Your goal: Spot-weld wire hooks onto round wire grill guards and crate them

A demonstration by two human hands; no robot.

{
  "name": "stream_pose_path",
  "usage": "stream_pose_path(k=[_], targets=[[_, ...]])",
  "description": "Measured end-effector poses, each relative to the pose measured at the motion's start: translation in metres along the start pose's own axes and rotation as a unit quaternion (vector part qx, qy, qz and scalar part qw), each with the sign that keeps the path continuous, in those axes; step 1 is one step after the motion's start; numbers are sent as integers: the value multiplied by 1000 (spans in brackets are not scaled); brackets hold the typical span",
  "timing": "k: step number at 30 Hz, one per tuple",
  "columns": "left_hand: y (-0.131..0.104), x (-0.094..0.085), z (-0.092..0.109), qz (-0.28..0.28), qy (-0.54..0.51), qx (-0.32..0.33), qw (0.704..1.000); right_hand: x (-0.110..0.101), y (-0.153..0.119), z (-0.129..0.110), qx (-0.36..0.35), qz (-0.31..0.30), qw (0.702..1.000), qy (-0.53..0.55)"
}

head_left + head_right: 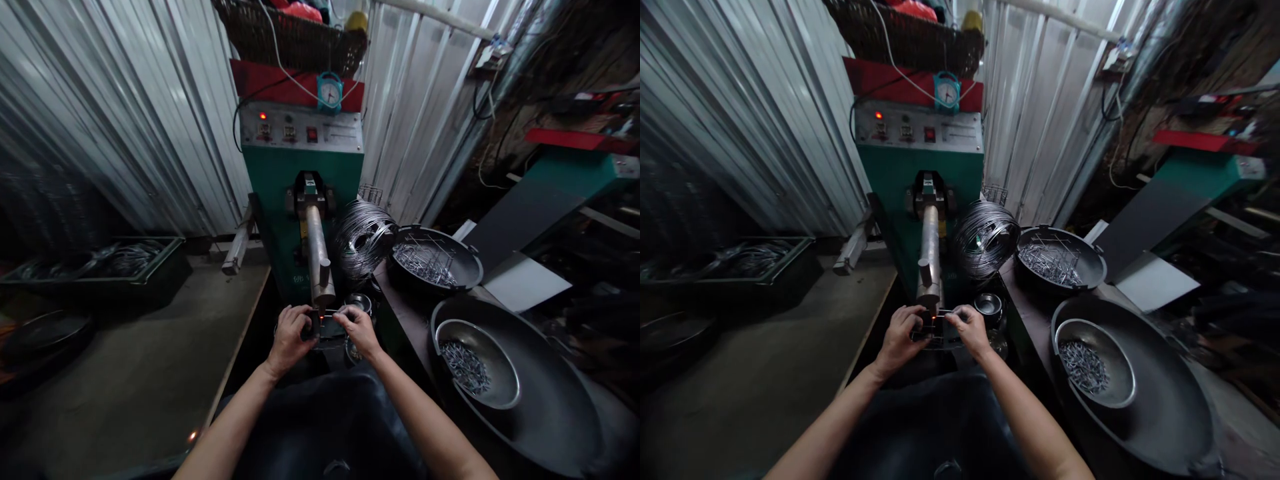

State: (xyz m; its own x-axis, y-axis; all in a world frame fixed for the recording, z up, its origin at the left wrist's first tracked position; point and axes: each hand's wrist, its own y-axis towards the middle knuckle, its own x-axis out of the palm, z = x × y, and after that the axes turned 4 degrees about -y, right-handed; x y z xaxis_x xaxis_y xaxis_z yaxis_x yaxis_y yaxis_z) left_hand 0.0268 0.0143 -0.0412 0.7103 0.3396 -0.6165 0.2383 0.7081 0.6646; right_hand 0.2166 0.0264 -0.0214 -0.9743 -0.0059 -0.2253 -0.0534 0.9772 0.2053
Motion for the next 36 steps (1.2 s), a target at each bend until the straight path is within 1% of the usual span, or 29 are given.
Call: stream_pose_path(k=[3, 5, 7, 8, 9, 10, 11, 12, 15, 16, 18, 20, 22, 25, 27, 28, 30, 32, 36], targets=[[-5, -6, 5, 6, 28, 25, 999, -16, -3, 10, -4, -17, 1000, 14], [-16, -6, 16, 31, 40, 51, 997, -30, -5, 24, 18, -34, 998, 39], [-33, 0, 33, 58, 28, 68, 996, -41, -7, 43, 47, -45, 996, 68], [-43, 6, 41, 62, 13, 65, 996, -44, -8, 52, 58, -45, 994, 79], [-53, 14, 50, 56, -4, 45, 997, -47, -9, 60, 65, -41, 993, 85], [-62, 24, 58, 37, -18, 16, 999, -48, -10, 67, 68, -35, 993, 87], [-69, 35, 65, 28, -29, -21, 999, -49, -11, 72, 68, -29, 994, 85], [-75, 47, 71, 30, -35, -67, 997, -49, -13, 76, 64, -24, 994, 80], [-80, 76, 81, 74, -56, -188, 978, -48, -22, 76, 55, -16, 996, 61], [-79, 83, 82, 88, -70, -216, 970, -48, -27, 74, 53, -16, 997, 58], [-75, 90, 83, 105, -106, -258, 954, -46, -38, 67, 49, -14, 997, 57], [-71, 91, 83, 113, -158, -299, 934, -43, -50, 58, 37, -5, 998, 54], [-67, 85, 83, 121, -231, -338, 904, -37, -60, 47, 14, 3, 999, 34], [-63, 73, 83, 135, -364, -390, 835, -25, -70, 30, -45, 2, 999, -29], [-60, 65, 83, 146, -429, -413, 790, -19, -73, 20, -89, -5, 994, -71], [-59, 62, 82, 156, -451, -418, 773, -17, -75, 17, -107, -9, 990, -86], [-57, 57, 80, 177, -480, -421, 749, -15, -76, 14, -127, -10, 986, -110], [-55, 54, 78, 191, -502, -422, 730, -14, -76, 13, -130, -7, 984, -122], [-47, 51, 73, 191, -532, -435, 701, -10, -67, 10, -125, -9, 984, -125]])
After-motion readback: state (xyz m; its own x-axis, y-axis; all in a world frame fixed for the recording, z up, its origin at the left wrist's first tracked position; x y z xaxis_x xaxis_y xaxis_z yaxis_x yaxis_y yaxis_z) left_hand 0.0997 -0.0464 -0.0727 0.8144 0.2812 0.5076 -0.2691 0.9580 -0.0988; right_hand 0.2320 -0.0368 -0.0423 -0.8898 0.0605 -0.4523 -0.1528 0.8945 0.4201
